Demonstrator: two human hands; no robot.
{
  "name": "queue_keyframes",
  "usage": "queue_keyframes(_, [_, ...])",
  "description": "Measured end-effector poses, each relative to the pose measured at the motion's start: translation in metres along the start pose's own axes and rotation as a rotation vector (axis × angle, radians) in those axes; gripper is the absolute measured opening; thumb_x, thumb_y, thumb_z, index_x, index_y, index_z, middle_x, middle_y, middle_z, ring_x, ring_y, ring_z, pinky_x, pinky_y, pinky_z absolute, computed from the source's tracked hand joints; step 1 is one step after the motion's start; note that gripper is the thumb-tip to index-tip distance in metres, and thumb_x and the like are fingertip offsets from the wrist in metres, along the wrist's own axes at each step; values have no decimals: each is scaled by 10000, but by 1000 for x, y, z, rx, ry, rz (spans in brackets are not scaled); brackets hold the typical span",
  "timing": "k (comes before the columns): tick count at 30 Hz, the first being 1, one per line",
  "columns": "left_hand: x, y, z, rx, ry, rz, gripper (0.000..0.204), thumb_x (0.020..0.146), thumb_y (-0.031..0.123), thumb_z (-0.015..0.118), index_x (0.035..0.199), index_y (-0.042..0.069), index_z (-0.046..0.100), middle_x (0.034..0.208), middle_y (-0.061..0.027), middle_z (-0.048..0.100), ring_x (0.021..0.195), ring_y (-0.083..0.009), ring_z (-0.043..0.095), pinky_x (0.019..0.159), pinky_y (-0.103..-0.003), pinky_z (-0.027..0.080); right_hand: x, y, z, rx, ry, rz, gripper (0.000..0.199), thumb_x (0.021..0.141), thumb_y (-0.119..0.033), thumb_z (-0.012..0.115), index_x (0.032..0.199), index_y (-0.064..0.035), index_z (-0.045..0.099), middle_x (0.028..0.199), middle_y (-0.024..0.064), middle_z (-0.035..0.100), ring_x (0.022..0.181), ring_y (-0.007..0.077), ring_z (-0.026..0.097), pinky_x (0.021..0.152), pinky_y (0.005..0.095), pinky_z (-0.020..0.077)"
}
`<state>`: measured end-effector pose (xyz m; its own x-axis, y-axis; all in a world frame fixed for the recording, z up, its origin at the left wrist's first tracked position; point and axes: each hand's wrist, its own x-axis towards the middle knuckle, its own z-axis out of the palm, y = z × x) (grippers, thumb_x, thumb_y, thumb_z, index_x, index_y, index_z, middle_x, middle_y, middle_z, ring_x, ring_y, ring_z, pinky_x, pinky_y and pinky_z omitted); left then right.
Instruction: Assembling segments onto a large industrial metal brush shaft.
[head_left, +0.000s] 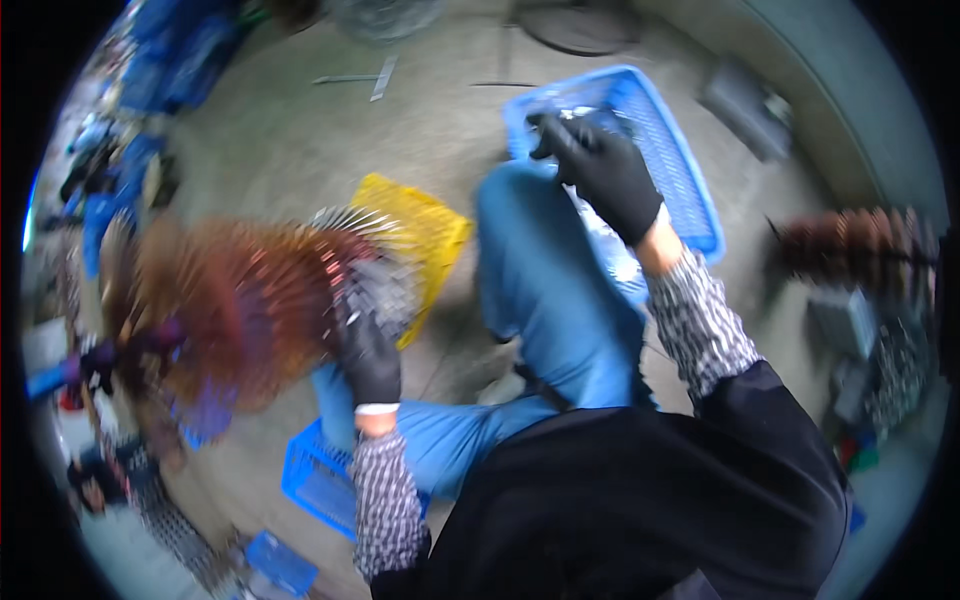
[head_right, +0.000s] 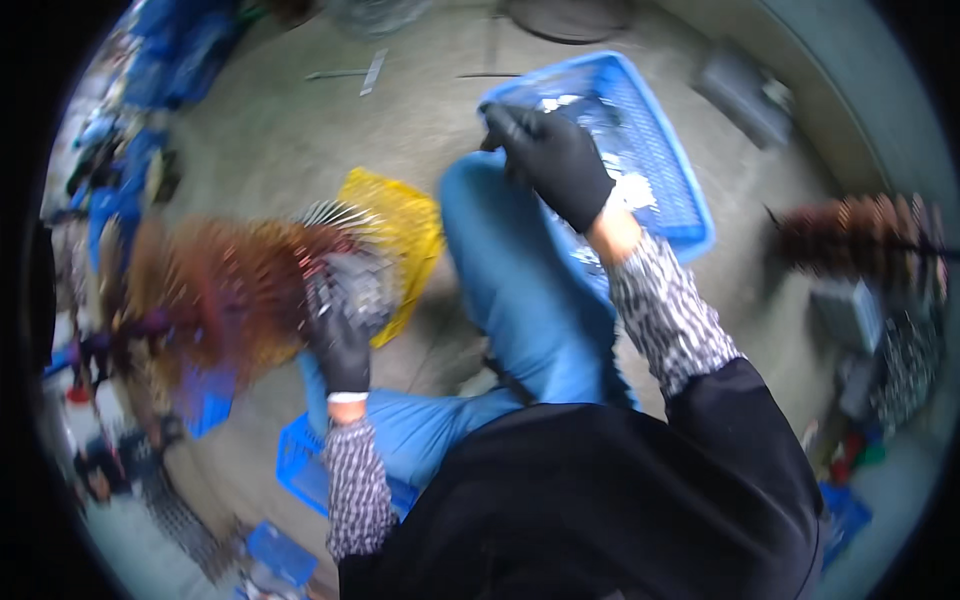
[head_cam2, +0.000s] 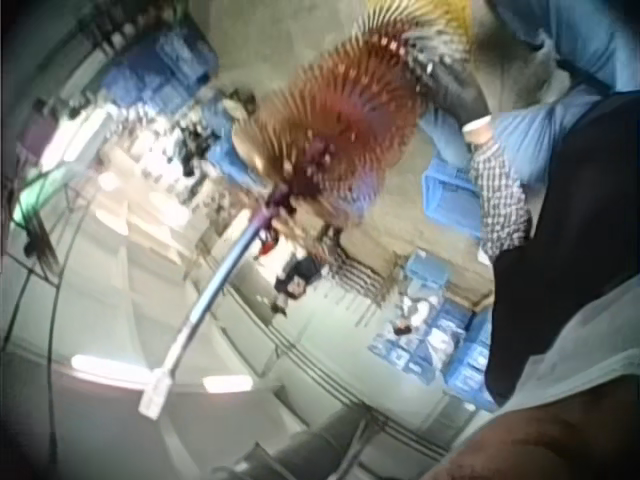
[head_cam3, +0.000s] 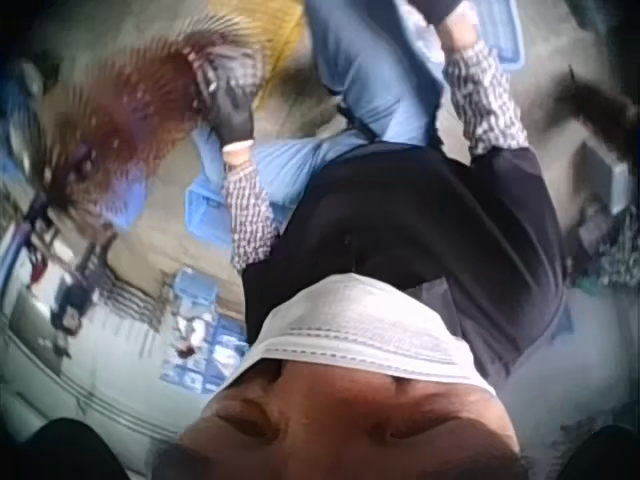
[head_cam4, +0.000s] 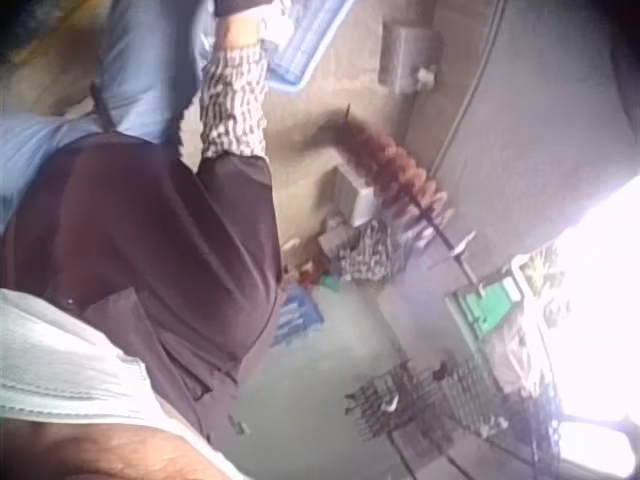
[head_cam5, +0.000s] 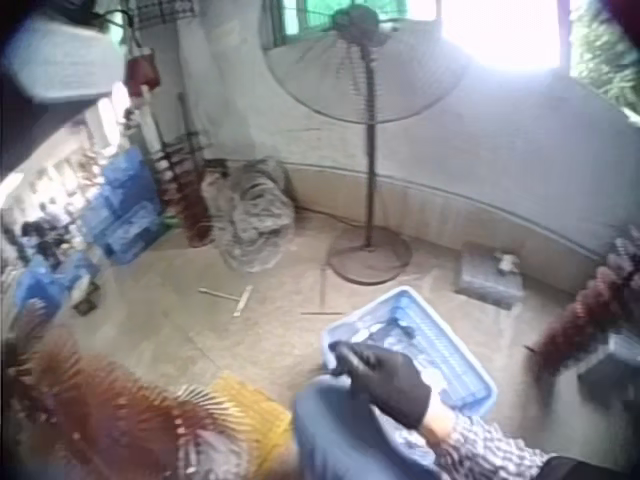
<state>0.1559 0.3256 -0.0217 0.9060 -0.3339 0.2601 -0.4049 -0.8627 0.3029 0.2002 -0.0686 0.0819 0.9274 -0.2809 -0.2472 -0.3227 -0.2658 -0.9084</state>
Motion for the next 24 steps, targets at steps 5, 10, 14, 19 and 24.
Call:
queue_keyframes(5, [0,43,-10,116,-88,8,563,1032,145,558,1565,-9,460,1645,-248,408,1496,-455,396,1247,-530,292,97,240,-82,-736,131,-38,607,989,-348,694,1506,-61,562,1292,172,728,1063,332,730,926,416,568])
queue_keyframes(10, [-63,70,-3,-49,-144,-54,528,973,116,642,1478,-14,559,1519,-256,529,1383,-459,499,1233,-556,299,101,300,26,-763,-297,57,674,958,-405,709,1473,2,553,1435,192,638,1295,351,631,1096,399,523])
queue_keyframes(14, [-35,95,-20,-175,-85,-68,617,938,154,649,1528,25,525,1578,-198,491,1466,-404,438,1260,-534,291,-89,225,46,-882,-467,-13,623,995,-448,628,1470,-46,585,1400,168,671,1248,331,663,1059,410,539])
queue_keyframes(19, [-39,101,-25,-127,-28,-140,611,959,183,640,1538,31,513,1577,-174,500,1459,-404,443,1251,-526,306,-25,234,22,-1121,-438,97,589,1042,-502,526,1467,-106,624,1355,139,713,1190,306,703,1012,423,558])
queue_keyframes(24, [-45,96,-21,-128,-11,-162,601,971,197,634,1535,31,507,1564,-179,507,1434,-400,462,1242,-523,319,-37,266,21,-1153,-477,-44,539,1014,-490,553,1363,-92,658,1270,149,726,1119,329,707,961,444,558])
